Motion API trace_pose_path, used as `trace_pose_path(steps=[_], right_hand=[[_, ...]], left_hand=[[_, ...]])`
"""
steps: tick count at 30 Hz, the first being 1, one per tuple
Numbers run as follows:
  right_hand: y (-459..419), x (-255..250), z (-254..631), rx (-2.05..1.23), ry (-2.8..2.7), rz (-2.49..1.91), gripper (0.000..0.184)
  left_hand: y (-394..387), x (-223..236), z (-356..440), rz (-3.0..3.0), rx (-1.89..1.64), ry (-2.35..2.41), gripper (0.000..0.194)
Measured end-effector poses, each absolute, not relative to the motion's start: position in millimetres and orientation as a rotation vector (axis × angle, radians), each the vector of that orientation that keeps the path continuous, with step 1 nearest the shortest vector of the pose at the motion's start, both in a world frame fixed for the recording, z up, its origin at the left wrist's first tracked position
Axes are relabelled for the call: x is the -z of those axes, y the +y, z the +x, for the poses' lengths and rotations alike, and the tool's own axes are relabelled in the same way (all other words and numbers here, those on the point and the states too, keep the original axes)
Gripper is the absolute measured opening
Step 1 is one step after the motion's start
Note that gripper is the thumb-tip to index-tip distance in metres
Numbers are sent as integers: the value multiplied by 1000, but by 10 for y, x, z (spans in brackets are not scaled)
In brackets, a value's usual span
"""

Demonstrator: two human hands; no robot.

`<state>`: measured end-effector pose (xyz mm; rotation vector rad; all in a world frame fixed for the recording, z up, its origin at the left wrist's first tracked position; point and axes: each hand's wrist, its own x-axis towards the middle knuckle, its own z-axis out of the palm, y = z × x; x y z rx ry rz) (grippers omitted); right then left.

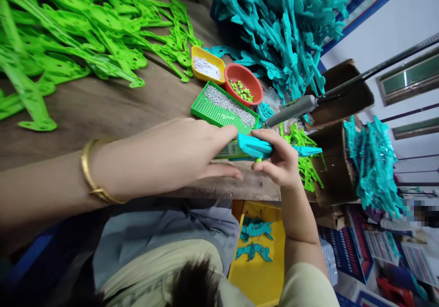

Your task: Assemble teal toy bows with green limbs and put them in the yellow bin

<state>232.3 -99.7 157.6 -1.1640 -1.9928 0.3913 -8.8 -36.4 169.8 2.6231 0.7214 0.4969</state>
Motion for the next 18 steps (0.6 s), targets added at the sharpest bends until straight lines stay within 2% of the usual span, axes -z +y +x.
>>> trace_pose_path(steps=[5,11,18], right_hand=[[-1003,-1489,2342,-285,-1851,-1147,53],[-985,-1560,2220,-211,-1792,-1083,49],[-996,-1567,2202,-189,-1920,-1031,45]], left_hand=[[-428,-1463,-194,2467,-692,778,31],[-532,-1184,-120,2266,-1021,613,37],[-560,-1259,-192,2315,-1000,564,35]])
